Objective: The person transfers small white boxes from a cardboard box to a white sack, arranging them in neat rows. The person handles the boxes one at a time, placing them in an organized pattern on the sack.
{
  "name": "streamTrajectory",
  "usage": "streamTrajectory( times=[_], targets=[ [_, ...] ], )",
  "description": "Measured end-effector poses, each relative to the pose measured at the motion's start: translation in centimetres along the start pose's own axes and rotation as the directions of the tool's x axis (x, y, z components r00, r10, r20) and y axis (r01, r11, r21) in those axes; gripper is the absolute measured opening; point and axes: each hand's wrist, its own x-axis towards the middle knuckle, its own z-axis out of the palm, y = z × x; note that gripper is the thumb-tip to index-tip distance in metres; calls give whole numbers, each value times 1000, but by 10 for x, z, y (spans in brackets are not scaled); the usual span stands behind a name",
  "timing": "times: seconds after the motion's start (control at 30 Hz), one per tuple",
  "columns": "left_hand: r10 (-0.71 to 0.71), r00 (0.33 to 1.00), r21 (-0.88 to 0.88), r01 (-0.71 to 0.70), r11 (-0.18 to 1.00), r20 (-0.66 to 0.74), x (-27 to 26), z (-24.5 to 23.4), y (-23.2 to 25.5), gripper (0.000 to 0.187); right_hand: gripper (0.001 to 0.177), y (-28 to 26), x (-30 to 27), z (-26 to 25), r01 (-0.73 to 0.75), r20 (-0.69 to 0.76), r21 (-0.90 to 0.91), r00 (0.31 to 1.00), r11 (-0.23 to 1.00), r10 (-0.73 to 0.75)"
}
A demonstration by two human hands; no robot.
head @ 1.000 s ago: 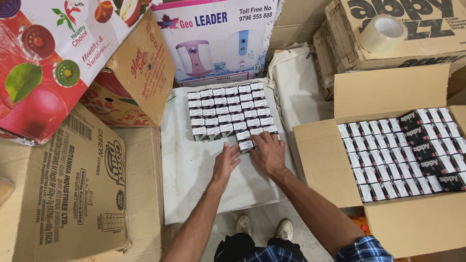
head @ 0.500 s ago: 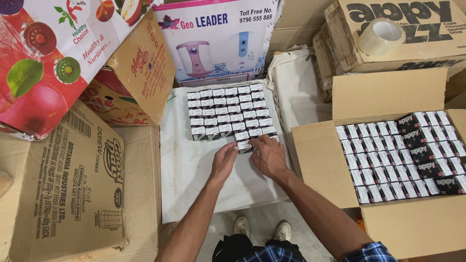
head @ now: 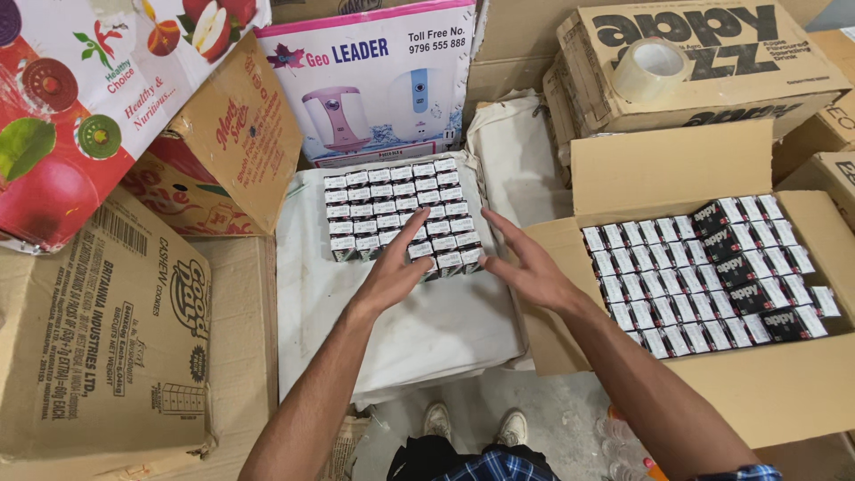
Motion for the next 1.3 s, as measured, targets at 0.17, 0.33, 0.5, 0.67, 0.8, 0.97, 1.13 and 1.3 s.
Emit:
streamTrajectory(
  times=[0.17, 0.33, 0.5, 0.67, 0.8, 0.97, 1.13, 1.3],
  targets=[
    [39, 995, -17, -38, 999, 94, 18, 34, 21, 83, 77, -1, -35, -52, -73, -35, -115, 997, 991, 70],
    [78, 981, -36, -73, 997, 178, 48, 91, 32, 84, 74, 1, -79, -103, -133, -137, -155, 984, 979, 111],
    [170, 943, -61, -159, 985, 288, 79, 156, 40, 79, 70, 20, -119, -150, -130, -251, -108, 963, 986, 100],
    [158, 911, -103, -128, 986, 380, 96, 220, 58, 78, 70, 35, -161, -191, -160, -346, -92, 931, 983, 118],
    [131, 877, -99, -95, 991, 463, 115, 266, 67, 81, 69, 47, -188, -223, -230, -454, -163, 881, 959, 135],
    [119, 850, -124, -63, 990, 514, 127, 321, 75, 82, 66, 89, -219, -259, -276, -570, -229, 815, 933, 101],
    [130, 821, -143, -59, 988, 556, 126, 360, 83, 77, 62, 103, -235, -279, -330, -591, -270, 799, 905, 115],
    [17, 827, -72, 29, 997, 562, 139, 402, 56, 72, 51, 124, -243, -284, -459, -587, -481, 802, 747, 115]
  ],
)
